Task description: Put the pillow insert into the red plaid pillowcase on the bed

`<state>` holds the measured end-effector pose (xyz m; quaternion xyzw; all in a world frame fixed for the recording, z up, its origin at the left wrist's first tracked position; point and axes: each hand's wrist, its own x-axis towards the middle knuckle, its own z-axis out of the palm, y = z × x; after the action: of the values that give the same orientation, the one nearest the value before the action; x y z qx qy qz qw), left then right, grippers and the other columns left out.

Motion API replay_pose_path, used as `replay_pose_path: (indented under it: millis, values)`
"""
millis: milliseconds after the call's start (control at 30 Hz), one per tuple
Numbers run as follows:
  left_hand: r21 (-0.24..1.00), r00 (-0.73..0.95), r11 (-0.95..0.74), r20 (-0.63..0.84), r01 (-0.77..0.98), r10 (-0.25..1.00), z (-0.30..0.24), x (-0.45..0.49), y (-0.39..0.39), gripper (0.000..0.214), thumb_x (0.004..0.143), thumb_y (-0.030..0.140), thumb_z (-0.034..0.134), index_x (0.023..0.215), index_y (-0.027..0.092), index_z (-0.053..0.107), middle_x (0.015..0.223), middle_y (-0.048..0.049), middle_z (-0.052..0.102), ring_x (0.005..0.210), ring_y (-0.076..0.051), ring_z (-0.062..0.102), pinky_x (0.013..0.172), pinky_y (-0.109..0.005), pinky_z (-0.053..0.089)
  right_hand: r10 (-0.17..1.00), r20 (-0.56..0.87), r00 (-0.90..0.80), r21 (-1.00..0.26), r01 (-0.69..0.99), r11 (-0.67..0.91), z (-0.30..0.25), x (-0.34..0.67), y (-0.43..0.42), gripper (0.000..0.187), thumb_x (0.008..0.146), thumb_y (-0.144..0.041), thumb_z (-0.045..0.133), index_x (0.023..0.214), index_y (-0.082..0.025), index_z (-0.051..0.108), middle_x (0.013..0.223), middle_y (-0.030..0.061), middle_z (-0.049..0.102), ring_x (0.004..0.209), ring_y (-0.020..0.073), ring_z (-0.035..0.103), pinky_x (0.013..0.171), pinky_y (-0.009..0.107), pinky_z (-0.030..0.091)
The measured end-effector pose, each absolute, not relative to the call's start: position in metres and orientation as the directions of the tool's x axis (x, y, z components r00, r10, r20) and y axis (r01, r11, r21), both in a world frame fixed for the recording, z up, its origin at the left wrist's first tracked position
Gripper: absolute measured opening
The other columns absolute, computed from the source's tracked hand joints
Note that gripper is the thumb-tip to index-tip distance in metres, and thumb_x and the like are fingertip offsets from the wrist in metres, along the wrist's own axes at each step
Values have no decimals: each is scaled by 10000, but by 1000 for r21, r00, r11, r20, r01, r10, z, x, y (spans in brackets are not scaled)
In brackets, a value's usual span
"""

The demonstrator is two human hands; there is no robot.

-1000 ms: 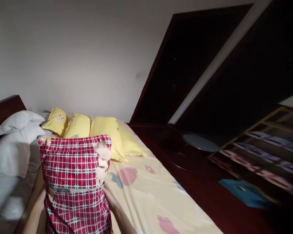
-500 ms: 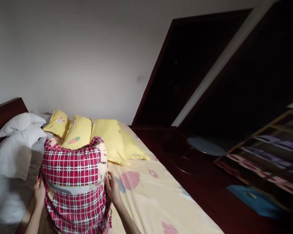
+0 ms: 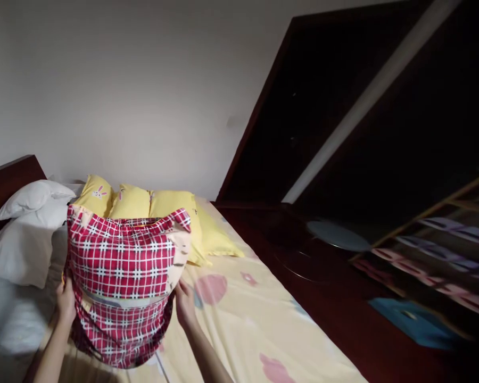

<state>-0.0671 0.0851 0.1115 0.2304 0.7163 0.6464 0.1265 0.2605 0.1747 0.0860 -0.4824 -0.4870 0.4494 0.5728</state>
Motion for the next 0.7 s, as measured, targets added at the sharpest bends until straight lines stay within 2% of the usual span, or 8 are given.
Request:
replay_pose_path:
  millis: [100, 200, 300, 367, 433, 600, 700]
  values:
    - [983, -837, 82, 94, 163, 540, 97, -65, 79, 395, 589, 608, 561, 526, 217, 563, 495, -14, 563, 531, -168, 487, 521, -310, 408, 987, 90, 133, -992, -79, 101, 80, 259, 166, 430, 771, -598, 526, 710, -201, 681, 724, 79, 720, 708, 279, 637, 658, 375, 517]
    - [985, -803, 65, 93, 162, 589, 89, -80, 61, 383, 560, 571, 628, 452, 228, 496, 432, 24, 479, 500, -141, 437, 511, -293, 375, 979, 141, 147, -990, -1, 143, 81, 282, 163, 454, 754, -645, 571, 750, -207, 688, 766, 86, 718, 745, 278, 625, 681, 363, 504]
    - [999, -798, -12, -19, -33, 603, 77, -92, 55, 349, 481, 508, 724, 583, 193, 615, 563, 7, 621, 591, -154, 537, 588, -289, 445, 965, 227, 132, -967, 145, 208, 83, 300, 165, 498, 739, -707, 578, 715, -217, 664, 795, 98, 693, 786, 276, 596, 710, 358, 478]
    - [986, -786, -28, -114, -164, 608, 63, -93, 58, 417, 444, 488, 755, 719, 185, 673, 710, -21, 710, 693, -179, 616, 679, -313, 498, 970, 214, 111, -968, 158, 196, 81, 298, 166, 523, 746, -731, 559, 676, -218, 630, 741, 79, 654, 744, 256, 571, 688, 346, 461]
    - [977, -779, -1, -168, -211, 605, 44, -90, 62, 455, 433, 498, 759, 759, 191, 673, 772, -36, 732, 737, -194, 651, 736, -342, 522, 981, 166, 98, -980, 126, 153, 75, 289, 164, 541, 764, -740, 534, 664, -212, 598, 672, 51, 608, 675, 229, 544, 634, 328, 443]
    - [980, -764, 105, -198, -170, 614, 8, -90, 60, 432, 488, 532, 727, 747, 193, 661, 827, -74, 741, 892, -266, 685, 859, -423, 530, 995, 69, 76, -996, 65, 64, 56, 274, 154, 560, 741, -750, 554, 626, -202, 558, 598, 19, 559, 596, 197, 508, 582, 314, 423]
    - [982, -745, 157, -179, -101, 643, 4, -91, 55, 417, 572, 525, 706, 834, 202, 688, 927, -81, 751, 1052, -290, 663, 967, -438, 499, 1000, 26, 13, -999, 39, 26, 51, 277, 147, 496, 711, -688, 633, 637, -201, 580, 623, 24, 594, 613, 207, 538, 606, 327, 454]
